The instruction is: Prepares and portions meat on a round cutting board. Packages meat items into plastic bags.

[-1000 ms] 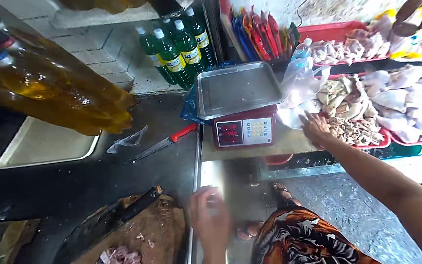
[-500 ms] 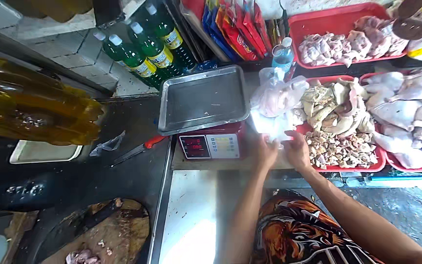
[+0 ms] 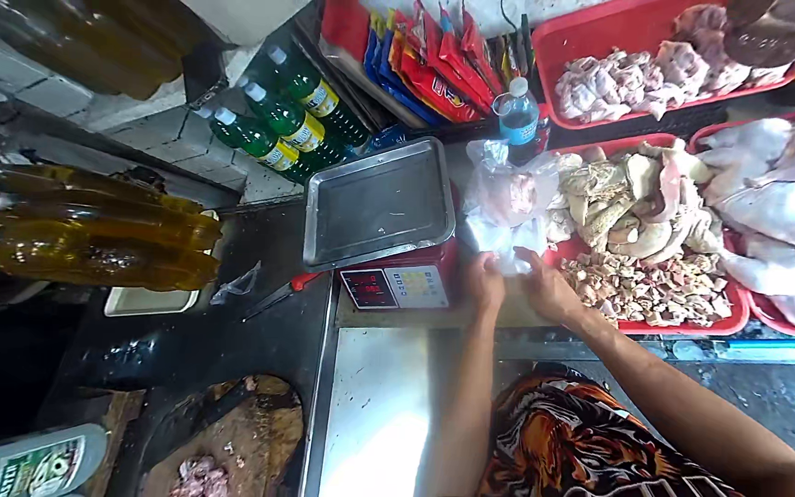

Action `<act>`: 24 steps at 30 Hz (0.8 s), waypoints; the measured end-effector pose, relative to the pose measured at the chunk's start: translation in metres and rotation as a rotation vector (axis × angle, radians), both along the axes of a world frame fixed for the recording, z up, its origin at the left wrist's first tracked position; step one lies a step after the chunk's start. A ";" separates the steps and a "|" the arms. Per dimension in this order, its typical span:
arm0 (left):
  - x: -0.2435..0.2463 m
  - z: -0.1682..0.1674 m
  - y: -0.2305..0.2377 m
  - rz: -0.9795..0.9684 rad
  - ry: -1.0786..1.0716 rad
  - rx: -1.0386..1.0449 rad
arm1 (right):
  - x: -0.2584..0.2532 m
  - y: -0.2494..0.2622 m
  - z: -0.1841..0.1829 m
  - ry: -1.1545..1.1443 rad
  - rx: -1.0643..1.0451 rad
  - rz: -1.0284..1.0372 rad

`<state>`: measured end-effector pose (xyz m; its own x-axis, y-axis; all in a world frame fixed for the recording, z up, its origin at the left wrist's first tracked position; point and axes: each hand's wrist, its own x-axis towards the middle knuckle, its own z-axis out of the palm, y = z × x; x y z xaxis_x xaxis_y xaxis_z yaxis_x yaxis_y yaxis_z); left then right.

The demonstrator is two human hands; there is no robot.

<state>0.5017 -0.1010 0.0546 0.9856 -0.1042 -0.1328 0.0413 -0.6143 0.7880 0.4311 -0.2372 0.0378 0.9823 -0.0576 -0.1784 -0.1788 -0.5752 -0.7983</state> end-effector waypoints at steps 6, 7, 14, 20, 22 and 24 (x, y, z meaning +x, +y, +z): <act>-0.031 0.062 0.017 0.277 -0.009 -0.793 | 0.019 0.000 0.010 0.317 -0.275 0.130; -0.038 0.075 0.029 0.291 -0.097 -0.831 | 0.022 -0.003 0.011 0.327 -0.281 0.130; -0.048 0.094 0.128 0.301 -0.151 -0.907 | -0.006 -0.035 0.068 -0.030 -0.268 0.042; -0.076 0.092 0.134 0.207 0.075 -1.026 | 0.007 0.023 0.130 -0.279 0.249 0.260; -0.080 0.092 0.133 0.234 0.144 -1.030 | 0.022 0.052 0.116 -0.101 0.374 0.399; -0.078 0.090 0.145 0.286 0.158 -0.915 | 0.028 0.066 0.107 0.024 0.477 0.377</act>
